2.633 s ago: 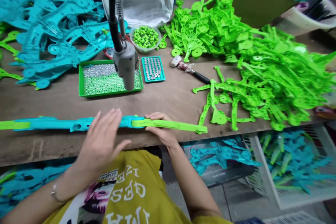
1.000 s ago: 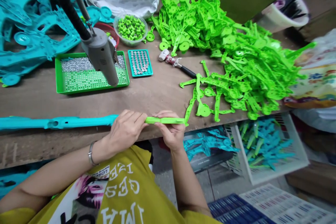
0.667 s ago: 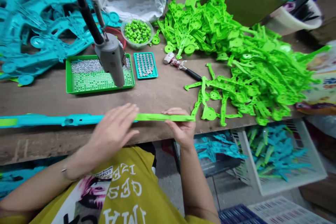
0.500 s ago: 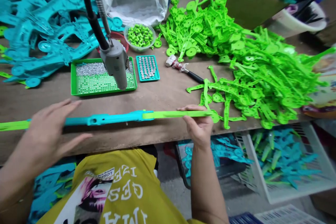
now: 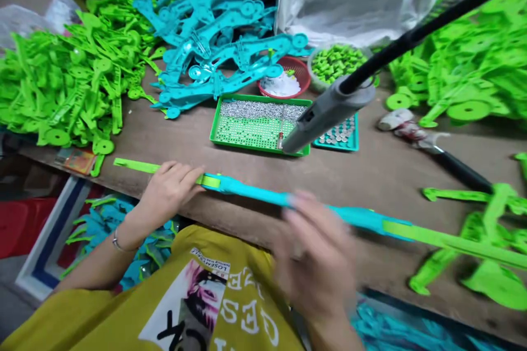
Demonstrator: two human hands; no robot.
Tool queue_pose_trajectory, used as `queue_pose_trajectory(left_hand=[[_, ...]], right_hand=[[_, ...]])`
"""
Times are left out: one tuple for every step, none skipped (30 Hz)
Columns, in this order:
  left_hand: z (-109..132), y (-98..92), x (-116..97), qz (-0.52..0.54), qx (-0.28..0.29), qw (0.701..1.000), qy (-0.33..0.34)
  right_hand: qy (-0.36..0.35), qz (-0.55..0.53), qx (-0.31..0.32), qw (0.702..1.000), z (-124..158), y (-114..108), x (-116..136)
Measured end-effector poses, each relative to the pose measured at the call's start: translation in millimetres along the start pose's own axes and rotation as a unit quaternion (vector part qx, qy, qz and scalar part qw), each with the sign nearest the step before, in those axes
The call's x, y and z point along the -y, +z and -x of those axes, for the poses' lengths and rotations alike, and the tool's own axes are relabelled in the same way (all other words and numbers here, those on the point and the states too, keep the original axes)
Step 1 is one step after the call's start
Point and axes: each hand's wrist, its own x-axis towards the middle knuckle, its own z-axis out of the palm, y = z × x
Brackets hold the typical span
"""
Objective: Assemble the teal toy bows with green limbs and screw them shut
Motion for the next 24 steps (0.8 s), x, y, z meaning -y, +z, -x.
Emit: queue_pose_trajectory(left_hand=[[-0.8, -0.3, -4.3, 0.003, 0.003, 1.0, -0.004], [-1.6, -0.3, -7.8, 0.007, 0.007, 1.0, -0.006], [-2.5, 0.0, -10.4, 0.011, 0.009, 1.0, -0.006], [-3.5, 0.7, -12.1, 0.015, 0.008, 1.0, -0.004], [-4.5, 1.9, -13.2, 0.022, 0.007, 1.0, -0.001], [-5.4, 3.5, -13.7, 0.029, 0.005, 1.0, 0.002], [-6.1, 5.3, -13.8, 0.037, 0.001, 0.999, 0.004], [-6.7, 7.4, -13.6, 0.041, -0.001, 0.999, 0.006], [-7.1, 9.6, -13.4, 0.043, 0.0, 0.999, 0.01], [-7.2, 11.6, -13.2, 0.041, 0.002, 0.999, 0.016], [-7.2, 13.4, -13.0, 0.036, 0.004, 0.999, 0.02], [-7.0, 14.6, -12.8, 0.031, 0.004, 0.999, 0.022], [-6.8, 15.1, -12.4, 0.026, 0.005, 0.999, 0.022], [-6.3, 14.7, -11.6, 0.025, 0.002, 0.999, 0.026], [-5.7, 13.2, -10.3, 0.024, -0.003, 0.999, 0.033], [-4.8, 10.6, -8.4, 0.02, -0.007, 0.999, 0.04], [-3.6, 7.0, -5.9, 0.012, -0.009, 0.999, 0.042], [-2.1, 2.6, -2.9, -0.001, -0.007, 0.999, 0.037], [-0.4, -2.2, 0.4, -0.019, -0.002, 1.0, 0.025], [1.4, -6.9, 3.6, -0.039, 0.004, 0.999, 0.01], [3.1, -11.0, 6.4, -0.059, 0.011, 0.998, -0.005], [4.5, -14.2, 8.6, -0.075, 0.016, 0.997, -0.012], [5.6, -16.2, 10.0, -0.085, 0.02, 0.996, -0.012], [6.3, -17.0, 10.8, -0.092, 0.024, 0.995, -0.006]], right_hand=[[-0.034, 0.029, 0.033, 0.998, -2.7, 18.7, 3.0], [-0.074, 0.075, 0.066, 0.992, -6.9, 35.2, 3.8], [-0.113, 0.135, 0.096, 0.98, -12.0, 49.0, 3.0], [-0.144, 0.199, 0.121, 0.962, -17.2, 59.8, 1.3], [-0.166, 0.258, 0.141, 0.941, -21.8, 67.6, -0.7], [-0.179, 0.305, 0.153, 0.923, -25.3, 72.9, -2.6], [-0.19, 0.343, 0.163, 0.906, -27.5, 76.3, -4.0], [-0.202, 0.37, 0.171, 0.89, -28.5, 78.1, -4.9], [-0.213, 0.39, 0.174, 0.879, -28.4, 79.2, -5.3], [-0.222, 0.404, 0.173, 0.871, -27.8, 79.7, -5.2], [-0.228, 0.411, 0.168, 0.866, -26.9, 80.1, -4.8], [-0.232, 0.412, 0.163, 0.866, -26.1, 80.3, -4.2], [-0.234, 0.41, 0.158, 0.867, -25.6, 80.3, -3.6], [-0.236, 0.406, 0.154, 0.87, -25.5, 80.2, -3.1], [-0.237, 0.402, 0.153, 0.871, -25.9, 79.6, -2.6], [-0.237, 0.4, 0.153, 0.872, -26.7, 78.8, -2.1], [-0.236, 0.401, 0.156, 0.871, -27.7, 77.9, -1.6], [-0.231, 0.405, 0.161, 0.87, -28.9, 77.0, -0.9], [-0.224, 0.409, 0.167, 0.869, -30.0, 76.5, -0.1], [-0.216, 0.411, 0.174, 0.868, -31.0, 76.8, 1.0], [-0.208, 0.411, 0.18, 0.869, -31.8, 78.2, 2.4], [-0.201, 0.408, 0.184, 0.871, -32.5, 80.7, 3.9], [-0.198, 0.403, 0.186, 0.874, -33.1, 84.4, 5.6], [-0.198, 0.397, 0.187, 0.876, -33.5, 89.0, 7.2]])
